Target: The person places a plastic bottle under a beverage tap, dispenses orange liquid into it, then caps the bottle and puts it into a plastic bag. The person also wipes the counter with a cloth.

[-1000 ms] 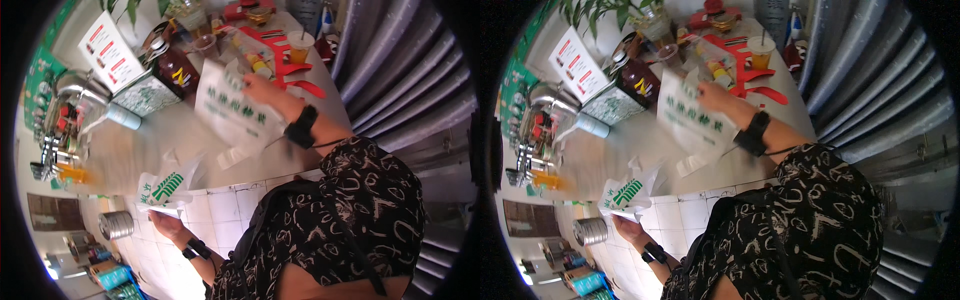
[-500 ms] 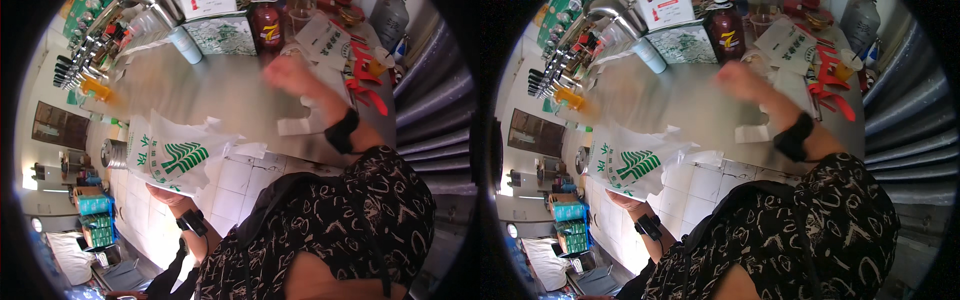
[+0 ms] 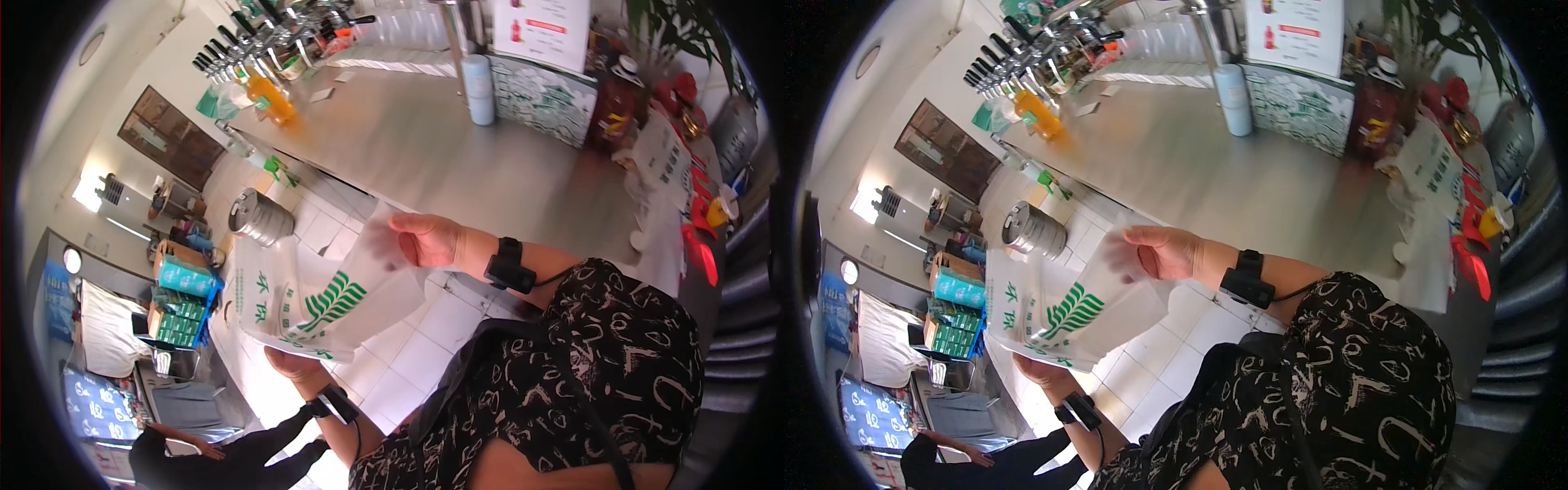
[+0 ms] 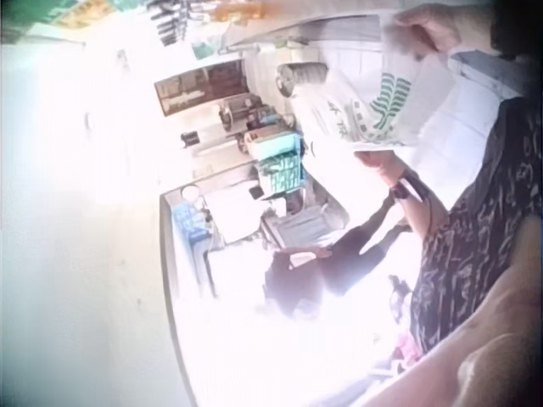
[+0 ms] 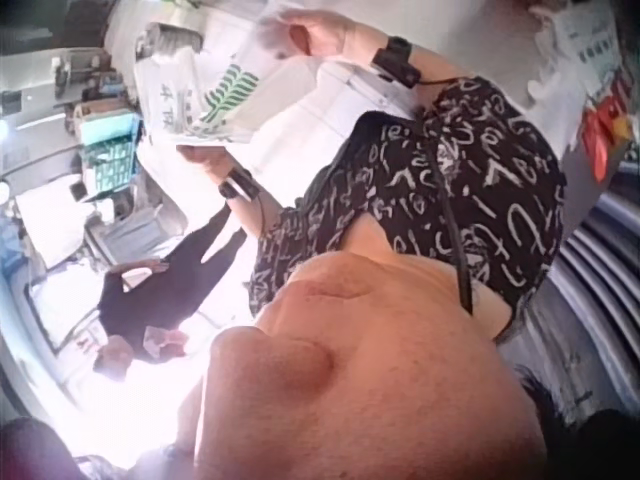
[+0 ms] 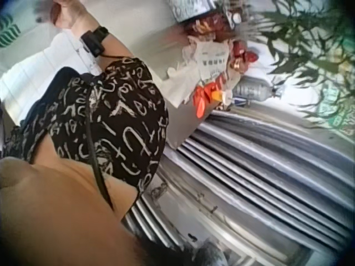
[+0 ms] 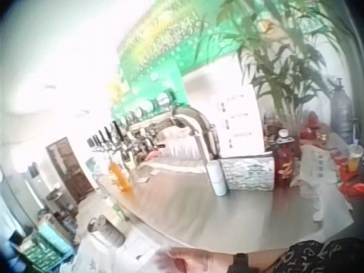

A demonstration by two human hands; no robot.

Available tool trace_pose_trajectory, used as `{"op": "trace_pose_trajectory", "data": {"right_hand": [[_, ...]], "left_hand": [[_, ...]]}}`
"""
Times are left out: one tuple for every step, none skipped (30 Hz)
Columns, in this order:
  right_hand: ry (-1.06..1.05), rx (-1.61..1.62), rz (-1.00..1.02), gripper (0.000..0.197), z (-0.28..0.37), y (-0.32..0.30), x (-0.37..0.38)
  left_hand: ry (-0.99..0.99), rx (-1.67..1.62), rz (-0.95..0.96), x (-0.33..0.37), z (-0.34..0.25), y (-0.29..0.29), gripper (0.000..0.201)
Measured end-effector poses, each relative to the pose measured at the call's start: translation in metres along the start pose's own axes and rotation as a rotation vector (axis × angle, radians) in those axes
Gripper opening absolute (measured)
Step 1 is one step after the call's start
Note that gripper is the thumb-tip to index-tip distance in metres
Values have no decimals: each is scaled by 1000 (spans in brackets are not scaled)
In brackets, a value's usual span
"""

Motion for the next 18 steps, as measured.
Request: {"op": "trace_pose_trajectory", "data": {"right_hand": [[69,3,-47,30,-3,-15,15],[136,25,-76,26,-8,-28,38],[213,8,-189,21,-9,-45,63],[254,-20,-169,18,-10,-52,90],[301,-76,-233,14,-10,-66,119],[332,-118,-314,11,-20,-68,150],[318,-106,-361,5,-22,-79,174],[268,-146,-441,9,-16,-87,197],[205,-176,-439,9,-9,-88,224],[166,-195,-475,13,3,-92,249],[149,-189,-293,20,18,-80,282],[167,-168,-162,27,30,-73,307],[189,-127,-31,34,35,-62,330],[306,-81,-9,40,31,-64,348],[421,-43,9,46,30,-65,363],[528,11,104,52,29,-60,379],[608,-22,215,53,28,-53,394],[581,-43,130,50,31,-58,422]], "left_hand": [[-22,-3,15,-1,8,-19,71],[-36,-23,40,3,15,-41,70],[-93,-150,107,10,27,-55,61],[-161,-72,-21,22,40,-91,57],[-130,-45,-56,37,49,-117,56],[-113,21,-96,51,36,-142,54],[-129,18,-125,58,41,-161,54],[-131,39,-194,69,43,-179,54],[-106,49,-139,88,40,-186,56],[-101,41,-258,106,39,-201,62],[-38,-46,-130,137,29,-195,65],[-4,-111,-91,161,19,-193,68],[41,-28,-115,190,-1,-199,73],[113,-90,-19,218,-22,-195,73],[154,-85,-14,242,-42,-198,73],[201,-74,-128,265,-61,-213,72],[179,-26,22,281,-75,-208,69],[173,28,15,298,-88,-218,66]]}}
Point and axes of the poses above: each hand's wrist, its own x-axis towards the middle knuckle, its own y-axis out of the palm, z = x × y, the point moved 8 cm from there along x, towards the middle knuckle, and after that the axes turned 13 degrees about y, right-handed, at the moved point
